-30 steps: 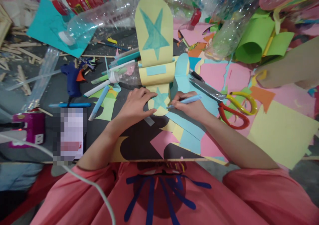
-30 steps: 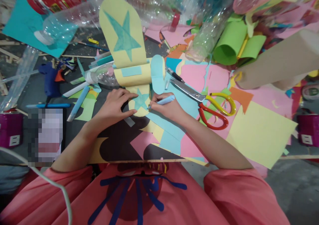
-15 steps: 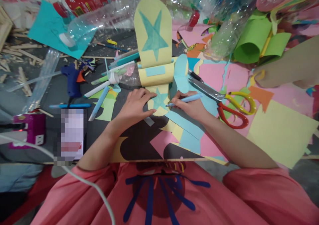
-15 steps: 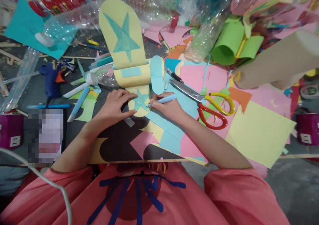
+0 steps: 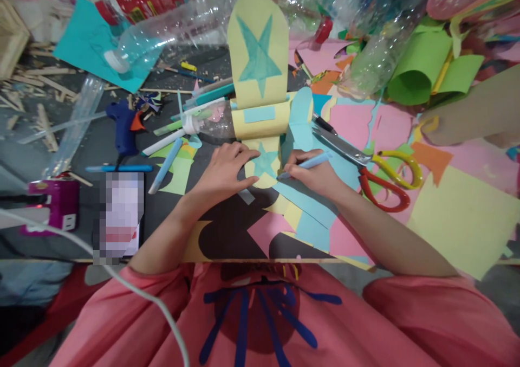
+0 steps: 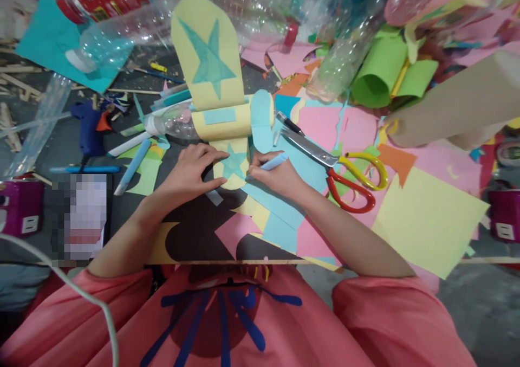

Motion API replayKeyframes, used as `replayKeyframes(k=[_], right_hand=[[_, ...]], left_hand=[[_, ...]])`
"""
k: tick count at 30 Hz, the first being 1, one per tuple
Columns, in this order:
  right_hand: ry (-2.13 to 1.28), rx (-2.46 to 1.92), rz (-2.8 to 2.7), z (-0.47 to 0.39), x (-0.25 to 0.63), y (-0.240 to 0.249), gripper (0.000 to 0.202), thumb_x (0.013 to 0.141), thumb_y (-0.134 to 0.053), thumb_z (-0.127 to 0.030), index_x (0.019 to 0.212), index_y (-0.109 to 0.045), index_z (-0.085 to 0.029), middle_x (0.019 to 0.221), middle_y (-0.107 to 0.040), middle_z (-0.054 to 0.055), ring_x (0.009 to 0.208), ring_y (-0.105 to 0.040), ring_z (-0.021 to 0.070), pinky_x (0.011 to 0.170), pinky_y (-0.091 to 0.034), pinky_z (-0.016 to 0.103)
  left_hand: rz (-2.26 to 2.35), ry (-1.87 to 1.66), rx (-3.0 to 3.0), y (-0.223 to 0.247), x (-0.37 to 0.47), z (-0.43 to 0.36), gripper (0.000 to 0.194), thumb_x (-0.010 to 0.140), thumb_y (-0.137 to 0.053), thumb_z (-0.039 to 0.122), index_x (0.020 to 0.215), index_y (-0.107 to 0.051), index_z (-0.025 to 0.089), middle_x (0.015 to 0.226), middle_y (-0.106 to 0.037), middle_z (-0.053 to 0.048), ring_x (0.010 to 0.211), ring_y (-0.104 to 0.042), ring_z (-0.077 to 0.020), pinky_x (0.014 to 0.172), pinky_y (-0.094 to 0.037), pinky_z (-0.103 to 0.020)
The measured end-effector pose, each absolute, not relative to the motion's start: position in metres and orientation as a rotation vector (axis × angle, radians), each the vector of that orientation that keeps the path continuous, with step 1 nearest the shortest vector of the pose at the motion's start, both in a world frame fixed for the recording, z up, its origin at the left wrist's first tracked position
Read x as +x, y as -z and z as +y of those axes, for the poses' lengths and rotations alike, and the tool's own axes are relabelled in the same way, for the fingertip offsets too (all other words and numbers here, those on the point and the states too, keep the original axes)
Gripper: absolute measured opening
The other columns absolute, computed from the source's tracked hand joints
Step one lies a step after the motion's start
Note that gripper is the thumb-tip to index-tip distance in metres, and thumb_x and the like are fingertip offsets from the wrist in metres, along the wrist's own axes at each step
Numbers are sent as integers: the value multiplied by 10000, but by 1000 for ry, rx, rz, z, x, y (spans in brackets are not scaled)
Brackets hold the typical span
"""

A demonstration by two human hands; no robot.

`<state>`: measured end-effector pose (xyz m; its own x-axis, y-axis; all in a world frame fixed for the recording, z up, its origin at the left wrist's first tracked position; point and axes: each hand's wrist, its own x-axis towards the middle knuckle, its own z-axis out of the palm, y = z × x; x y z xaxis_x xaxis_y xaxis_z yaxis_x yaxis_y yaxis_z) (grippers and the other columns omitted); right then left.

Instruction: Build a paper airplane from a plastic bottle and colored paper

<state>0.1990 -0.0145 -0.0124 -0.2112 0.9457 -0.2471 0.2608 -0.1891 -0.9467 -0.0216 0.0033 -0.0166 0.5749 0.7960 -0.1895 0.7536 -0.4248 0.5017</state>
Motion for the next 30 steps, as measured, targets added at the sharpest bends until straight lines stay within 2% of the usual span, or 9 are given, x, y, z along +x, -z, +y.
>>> replayKeyframes(k=[6, 10, 13, 16, 20, 24, 27, 30], right_hand=[[-1456, -1384, -1262, -15, 200, 17, 121, 560, -527, -262, 449, -536, -214, 468, -520, -25, 451, -424, 98, 480, -385, 275], [-1314, -1341, -1322, -17, 204, 19, 196, 643, -592, -327, 481, -562, -220, 462, -536, -20, 427, -440, 102, 460, -388, 272], [-1215, -1274, -1410, -19, 207, 18, 314, 715, -637, -430, 494, -559, -222, 464, -549, -17, 424, -450, 106, 478, -402, 282], [-1186, -1252, -1430, -20, 207, 18, 422, 752, -651, -554, 509, -563, -220, 475, -558, -15, 427, -464, 108, 492, -415, 292], [-1222, -1252, -1388, -20, 207, 19, 468, 746, -649, -634, 538, -589, -219, 478, -556, -11, 428, -465, 109, 469, -406, 288], [-1245, -1272, -1361, -19, 207, 20, 506, 739, -620, -683, 544, -600, -217, 491, -560, -2, 425, -448, 105, 436, -383, 277], [-1284, -1234, -1321, -19, 207, 22, 551, 724, -583, -743, 577, -620, -214, 495, -556, 1, 434, -475, 115, 418, -376, 271], [-1341, -1209, -1285, -19, 207, 25, 618, 698, -536, -816, 651, -655, -212, 485, -540, -6, 420, -476, 119, 407, -374, 272]], left_hand=[[1202, -200, 2227, 17, -25, 3, 422, 916, -521, 427, 1270, -596, 209, 1172, -606, -98, 1099, -521, -276, 992, -396, -441], [1265, -515, 2114, 11, -27, 0, 335, 978, -378, 360, 1107, -654, 220, 1054, -662, -71, 1014, -587, -221, 948, -453, -392], [1454, -779, 2056, 6, -29, -2, 327, 986, -362, 393, 1033, -652, 248, 1007, -666, -56, 992, -599, -220, 947, -471, -410], [1693, -966, 2024, 3, -35, 0, 328, 983, -371, 451, 1100, -616, 267, 1128, -621, -70, 1154, -547, -249, 1014, -440, -462], [1874, -952, 2021, 2, -44, 8, 334, 986, -403, 457, 1275, -483, 308, 1397, -484, -20, 1410, -341, -244, 1139, -329, -512], [1776, -858, 2130, 10, -51, 17, 409, 977, -450, 390, 1371, -373, 310, 1535, -364, -15, 1476, -259, -263, 1210, -197, -551], [1735, -788, 2161, 17, -52, 20, 500, 956, -479, 396, 1430, -332, 333, 1567, -336, -55, 1499, -243, -286, 1194, -254, -545], [1730, -756, 2182, 19, -53, 21, 555, 934, -515, 401, 1453, -323, 375, 1479, -447, -65, 1448, -335, -294, 1135, -356, -536]])
